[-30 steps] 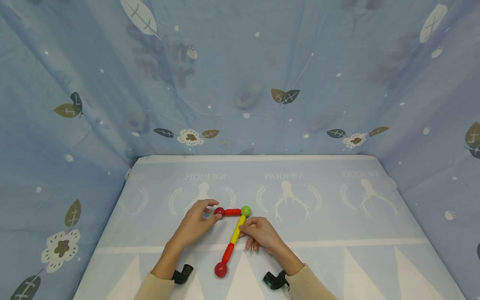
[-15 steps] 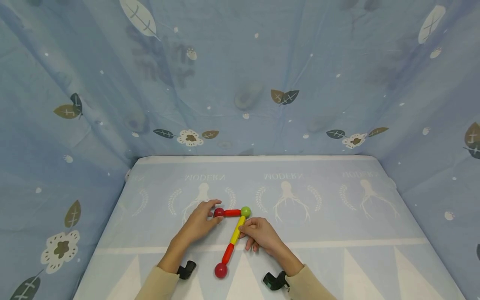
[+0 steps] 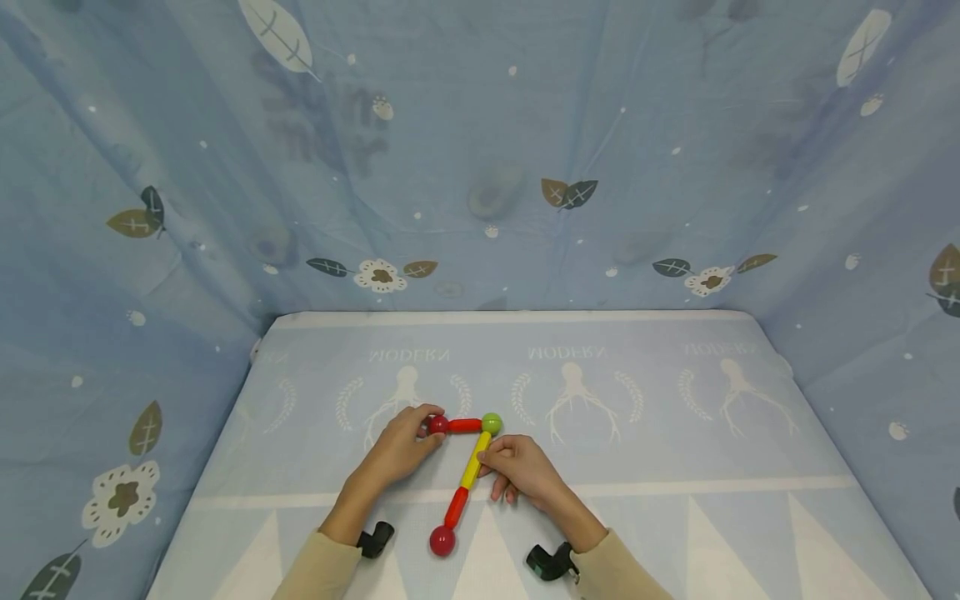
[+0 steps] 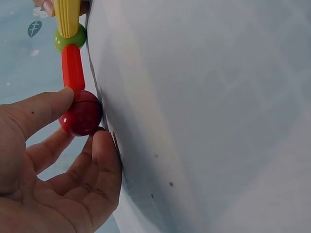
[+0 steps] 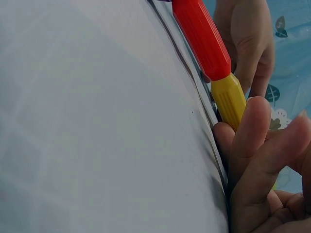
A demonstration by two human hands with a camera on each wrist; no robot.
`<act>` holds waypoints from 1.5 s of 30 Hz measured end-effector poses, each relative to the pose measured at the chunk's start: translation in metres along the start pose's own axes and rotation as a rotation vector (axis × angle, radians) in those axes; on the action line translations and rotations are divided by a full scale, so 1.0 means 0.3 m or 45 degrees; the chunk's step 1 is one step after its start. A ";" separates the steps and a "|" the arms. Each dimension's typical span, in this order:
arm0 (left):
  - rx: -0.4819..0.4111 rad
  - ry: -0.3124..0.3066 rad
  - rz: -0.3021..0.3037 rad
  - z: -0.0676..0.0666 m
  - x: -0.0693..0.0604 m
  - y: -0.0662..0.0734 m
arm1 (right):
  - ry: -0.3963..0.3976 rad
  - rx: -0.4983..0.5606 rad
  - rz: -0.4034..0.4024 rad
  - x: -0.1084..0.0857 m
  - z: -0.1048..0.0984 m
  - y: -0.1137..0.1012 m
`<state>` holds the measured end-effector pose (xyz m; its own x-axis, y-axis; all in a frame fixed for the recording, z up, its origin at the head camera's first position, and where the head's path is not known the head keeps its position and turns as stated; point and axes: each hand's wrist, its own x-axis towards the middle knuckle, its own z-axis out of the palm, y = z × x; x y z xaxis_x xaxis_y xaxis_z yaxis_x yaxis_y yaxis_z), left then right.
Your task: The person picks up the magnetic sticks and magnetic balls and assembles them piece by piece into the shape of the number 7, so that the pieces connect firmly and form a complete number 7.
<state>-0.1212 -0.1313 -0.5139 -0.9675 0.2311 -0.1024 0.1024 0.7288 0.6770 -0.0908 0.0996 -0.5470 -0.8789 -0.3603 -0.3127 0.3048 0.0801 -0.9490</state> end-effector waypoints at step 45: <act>-0.069 -0.048 0.150 0.054 0.288 0.077 | 0.133 -0.115 0.130 0.132 -0.262 -0.107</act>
<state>-0.1987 -0.0841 -0.5191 -0.9402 0.3375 -0.0466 0.2010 0.6599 0.7240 -0.1642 0.1560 -0.5320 -0.8796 -0.2481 -0.4059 0.3645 0.1966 -0.9102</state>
